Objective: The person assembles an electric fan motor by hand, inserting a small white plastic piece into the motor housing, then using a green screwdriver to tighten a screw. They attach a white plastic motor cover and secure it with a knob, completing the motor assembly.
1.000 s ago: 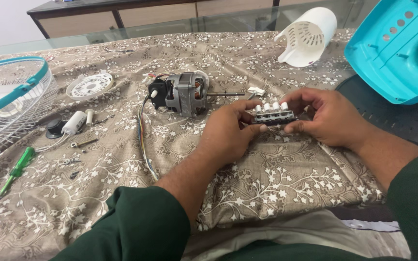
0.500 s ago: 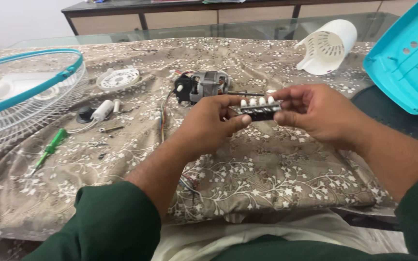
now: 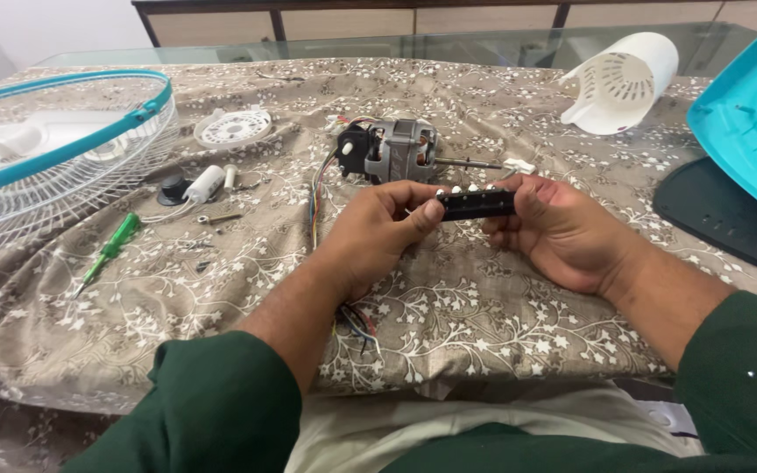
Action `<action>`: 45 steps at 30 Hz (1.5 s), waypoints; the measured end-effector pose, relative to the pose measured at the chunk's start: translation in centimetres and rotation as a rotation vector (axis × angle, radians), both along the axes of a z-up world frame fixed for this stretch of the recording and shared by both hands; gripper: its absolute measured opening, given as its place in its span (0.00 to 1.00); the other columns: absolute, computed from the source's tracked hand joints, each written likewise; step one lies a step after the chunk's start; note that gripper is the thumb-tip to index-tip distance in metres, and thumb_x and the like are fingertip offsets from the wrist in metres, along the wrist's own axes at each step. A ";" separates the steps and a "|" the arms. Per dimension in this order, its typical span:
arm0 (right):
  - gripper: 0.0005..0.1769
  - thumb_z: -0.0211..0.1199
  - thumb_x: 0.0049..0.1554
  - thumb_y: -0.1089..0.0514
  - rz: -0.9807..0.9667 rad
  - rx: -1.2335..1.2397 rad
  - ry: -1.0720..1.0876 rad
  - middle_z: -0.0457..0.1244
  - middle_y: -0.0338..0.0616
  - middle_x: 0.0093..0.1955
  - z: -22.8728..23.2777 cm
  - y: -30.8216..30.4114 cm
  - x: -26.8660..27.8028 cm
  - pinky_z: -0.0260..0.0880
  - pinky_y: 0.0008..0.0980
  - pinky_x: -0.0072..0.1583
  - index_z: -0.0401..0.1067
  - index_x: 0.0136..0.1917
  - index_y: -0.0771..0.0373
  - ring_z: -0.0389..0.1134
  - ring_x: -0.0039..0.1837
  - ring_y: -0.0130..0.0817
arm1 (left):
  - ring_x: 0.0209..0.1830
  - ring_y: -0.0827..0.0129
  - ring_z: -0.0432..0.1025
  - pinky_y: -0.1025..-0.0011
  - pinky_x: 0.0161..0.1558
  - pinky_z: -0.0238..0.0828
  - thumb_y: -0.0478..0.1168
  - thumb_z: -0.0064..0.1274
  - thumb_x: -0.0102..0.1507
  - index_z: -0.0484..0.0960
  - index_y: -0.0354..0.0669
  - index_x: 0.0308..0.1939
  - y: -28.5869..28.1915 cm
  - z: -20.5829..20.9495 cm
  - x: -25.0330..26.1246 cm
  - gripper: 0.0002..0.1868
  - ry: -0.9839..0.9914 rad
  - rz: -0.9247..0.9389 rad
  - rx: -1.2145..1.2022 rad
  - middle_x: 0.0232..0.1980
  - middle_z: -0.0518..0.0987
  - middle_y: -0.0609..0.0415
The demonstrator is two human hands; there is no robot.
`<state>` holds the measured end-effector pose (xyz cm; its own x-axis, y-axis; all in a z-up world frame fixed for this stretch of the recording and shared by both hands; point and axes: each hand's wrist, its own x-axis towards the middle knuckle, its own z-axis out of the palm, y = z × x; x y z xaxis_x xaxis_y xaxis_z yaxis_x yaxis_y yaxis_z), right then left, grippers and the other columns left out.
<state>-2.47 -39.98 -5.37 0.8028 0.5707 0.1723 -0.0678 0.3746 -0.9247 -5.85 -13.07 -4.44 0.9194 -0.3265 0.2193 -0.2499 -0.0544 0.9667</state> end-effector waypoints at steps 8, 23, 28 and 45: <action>0.25 0.69 0.58 0.54 -0.020 -0.054 -0.071 0.67 0.42 0.53 0.5 0.6 -0.9 0.68 0.36 0.56 0.69 0.66 0.59 0.69 0.53 0.33 | 0.34 0.83 0.69 0.80 0.36 0.70 0.36 0.55 0.66 0.78 0.43 0.65 -0.2 0.8 -0.7 0.22 0.043 -0.019 -0.116 0.39 0.81 0.66; 0.17 0.59 0.62 0.54 -0.194 -0.409 0.066 0.68 0.43 0.50 2.8 3.1 -1.4 0.71 0.29 0.45 0.69 0.61 0.65 0.69 0.44 0.30 | 0.44 0.80 0.79 0.80 0.45 0.80 0.35 0.60 0.60 0.66 0.44 0.71 -0.5 1.8 -1.7 0.35 -0.063 -0.017 -0.041 0.52 0.81 0.57; 0.19 0.60 0.60 0.56 -0.170 -0.422 -0.015 0.68 0.42 0.50 3.0 3.5 -2.2 0.71 0.27 0.45 0.70 0.64 0.64 0.69 0.44 0.28 | 0.31 0.76 0.78 0.77 0.30 0.75 0.52 0.57 0.63 0.81 0.40 0.62 -1.0 2.0 -1.3 0.28 0.085 0.162 0.106 0.40 0.86 0.54; 0.28 0.63 0.53 0.68 -0.162 -0.334 -0.153 0.69 0.51 0.59 2.1 3.6 -3.0 0.76 0.33 0.56 0.65 0.67 0.68 0.74 0.55 0.34 | 0.42 0.79 0.80 0.79 0.42 0.78 0.45 0.69 0.56 0.79 0.31 0.59 -0.4 0.7 -1.0 0.32 -0.171 0.158 0.158 0.47 0.87 0.52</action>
